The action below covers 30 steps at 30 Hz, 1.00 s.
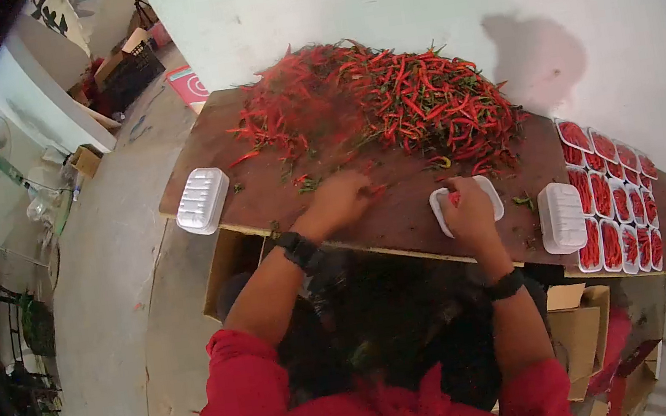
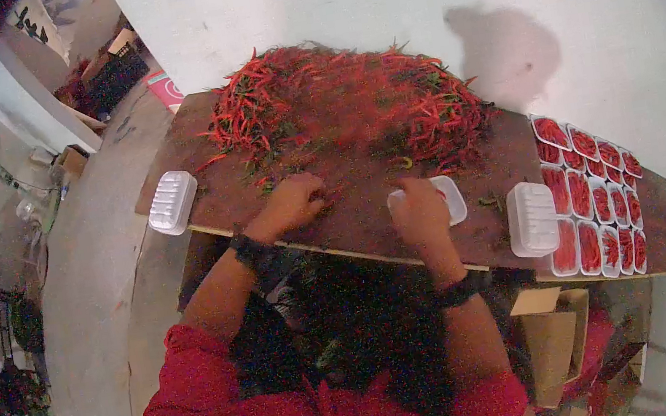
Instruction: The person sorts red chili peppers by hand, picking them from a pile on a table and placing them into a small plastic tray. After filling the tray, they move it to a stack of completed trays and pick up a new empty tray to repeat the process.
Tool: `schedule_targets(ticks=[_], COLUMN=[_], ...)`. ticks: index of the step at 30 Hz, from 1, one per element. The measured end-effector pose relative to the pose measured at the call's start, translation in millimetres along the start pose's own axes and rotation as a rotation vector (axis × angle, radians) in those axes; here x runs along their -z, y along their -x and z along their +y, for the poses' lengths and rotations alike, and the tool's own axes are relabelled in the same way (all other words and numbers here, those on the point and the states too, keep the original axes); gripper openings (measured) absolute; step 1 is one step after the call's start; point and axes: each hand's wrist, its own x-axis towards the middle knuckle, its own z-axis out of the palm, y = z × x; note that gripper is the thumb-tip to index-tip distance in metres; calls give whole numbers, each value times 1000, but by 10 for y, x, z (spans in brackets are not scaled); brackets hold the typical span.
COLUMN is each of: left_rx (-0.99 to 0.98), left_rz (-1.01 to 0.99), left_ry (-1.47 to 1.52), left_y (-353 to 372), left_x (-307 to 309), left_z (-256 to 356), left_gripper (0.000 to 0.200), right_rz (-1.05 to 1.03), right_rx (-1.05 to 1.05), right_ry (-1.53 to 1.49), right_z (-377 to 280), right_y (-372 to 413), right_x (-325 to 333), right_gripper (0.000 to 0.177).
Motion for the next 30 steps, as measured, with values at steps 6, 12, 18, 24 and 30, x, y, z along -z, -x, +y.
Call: schedule_targets(ticks=[6,12,18,24,30], left_rx=[63,-44,4,53,48], left_rz=[288,279,316,182,231], left_ry=[0,-201,-334,-251,68], left_y=[227,179,55,21,21], left_x=[117,70,-220,-201,-100], left_z=[-149,-85,66,86,99], left_gripper=[20,21,16,22,27], right_rz=[-72,-140,-177,-148,-225], right_rx=[219,198,192,211,-85], right_ry=[-14,59,86,-21,-411], right_z=[-258,-334,-336,-201,-138], right_y=[74,107,158,130,-55], right_x=[-214,-240,-224,-336,-599], right_gripper=[27,26,28,27,28])
